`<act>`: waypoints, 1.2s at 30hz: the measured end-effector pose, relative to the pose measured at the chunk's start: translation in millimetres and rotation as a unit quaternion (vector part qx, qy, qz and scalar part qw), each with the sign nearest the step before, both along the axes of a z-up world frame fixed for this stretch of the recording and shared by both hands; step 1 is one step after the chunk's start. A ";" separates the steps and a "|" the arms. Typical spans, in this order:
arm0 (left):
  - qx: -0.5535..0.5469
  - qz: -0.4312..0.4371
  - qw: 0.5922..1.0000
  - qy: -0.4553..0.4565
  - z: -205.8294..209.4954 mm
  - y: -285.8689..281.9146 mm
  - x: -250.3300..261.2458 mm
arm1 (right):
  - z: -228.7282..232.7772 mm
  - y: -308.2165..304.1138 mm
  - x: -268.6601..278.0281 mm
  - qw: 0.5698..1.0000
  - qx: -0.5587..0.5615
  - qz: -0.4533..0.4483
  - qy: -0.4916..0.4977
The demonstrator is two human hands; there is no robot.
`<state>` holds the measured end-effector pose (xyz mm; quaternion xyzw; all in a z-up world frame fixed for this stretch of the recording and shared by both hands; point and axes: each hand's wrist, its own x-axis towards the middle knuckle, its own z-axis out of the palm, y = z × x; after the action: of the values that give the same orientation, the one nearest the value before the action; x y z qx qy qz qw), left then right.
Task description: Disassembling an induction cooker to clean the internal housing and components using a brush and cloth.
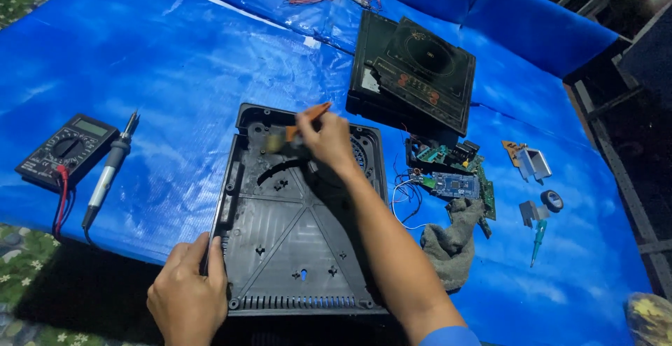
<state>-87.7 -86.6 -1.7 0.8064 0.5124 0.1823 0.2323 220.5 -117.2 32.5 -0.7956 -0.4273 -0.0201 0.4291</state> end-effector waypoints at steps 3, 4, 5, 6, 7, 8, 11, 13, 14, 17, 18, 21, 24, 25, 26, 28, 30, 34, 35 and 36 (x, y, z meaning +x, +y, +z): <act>-0.010 0.000 1.000 -0.004 -2.6 0.4 0.5 | 1.9 -2.7 20.0 0.979 0.033 -0.077 -0.187; 0.003 0.004 1.000 -0.007 -3.6 0.1 1.6 | 9.5 -4.4 14.4 0.985 0.064 -0.072 -0.145; 0.016 0.006 1.000 -0.007 -4.5 -0.5 0.6 | 14.3 -7.8 7.0 0.988 0.092 -0.069 -0.098; 0.016 0.006 1.000 -0.008 -4.9 -1.6 1.2 | 12.1 -3.9 1.5 0.988 0.093 -0.069 -0.099; 0.017 0.002 1.000 -0.008 -5.0 -1.2 0.8 | 8.8 0.0 -4.8 0.998 0.047 -0.017 -0.046; 0.017 -0.003 1.000 -0.008 -5.2 -0.8 0.7 | 5.5 4.0 -11.0 0.999 0.001 0.036 0.006; 0.003 -0.007 1.000 0.004 -8.4 1.7 1.5 | -11.8 2.6 28.8 0.986 0.007 -0.041 -0.159; -0.003 0.005 1.000 0.007 -11.0 1.3 1.0 | 10.2 -6.9 13.3 0.988 0.046 -0.060 -0.134; -0.010 0.016 1.000 0.014 -11.9 0.5 2.4 | 22.0 -12.6 6.7 0.988 0.084 -0.079 -0.106; 0.005 0.020 1.000 0.016 -20.3 1.3 5.2 | 5.9 -1.2 -3.8 0.997 0.041 0.066 0.003; 0.008 0.016 1.000 0.018 -18.8 1.5 5.1 | 7.1 -1.7 -2.9 0.997 0.044 0.063 0.005; 0.000 0.020 1.000 -0.017 -24.6 2.8 5.9 | 14.5 -6.1 1.9 1.000 -0.025 0.002 -0.016; 0.028 0.002 0.995 -0.095 -54.9 8.3 8.2 | 19.0 -9.7 0.8 0.986 0.088 -0.063 -0.124; 0.027 -0.010 0.992 -0.124 -67.1 12.2 8.4 | 16.5 -7.3 -6.0 0.995 0.078 -0.009 -0.064; 0.026 -0.022 0.988 -0.152 -79.5 16.1 9.5 | 13.6 -4.8 -12.0 0.997 0.067 0.046 -0.005; 0.032 -0.036 0.985 -0.166 -92.5 21.2 10.2 | 11.8 -3.5 -8.9 0.999 0.014 0.036 0.019; 0.032 -0.040 0.981 -0.185 -104.1 23.3 9.8 | 10.0 -6.4 -2.5 0.998 -0.046 0.033 0.039; 0.041 -0.014 0.974 -0.222 -120.4 21.2 16.8 | 10.2 -8.9 2.0 0.997 0.063 -0.018 -0.037; 0.036 -0.004 0.974 -0.222 -124.3 22.0 17.4 | 7.8 -6.1 -3.2 0.996 0.058 0.050 0.043; 0.040 -0.006 0.974 -0.223 -123.8 23.4 20.0 | 9.4 -3.8 -5.4 0.996 0.063 0.049 0.042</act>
<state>-67.7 -63.3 -125.6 0.7573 0.4351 0.3762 0.3092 215.1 -121.0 41.9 -0.7455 -0.4451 0.0078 0.4961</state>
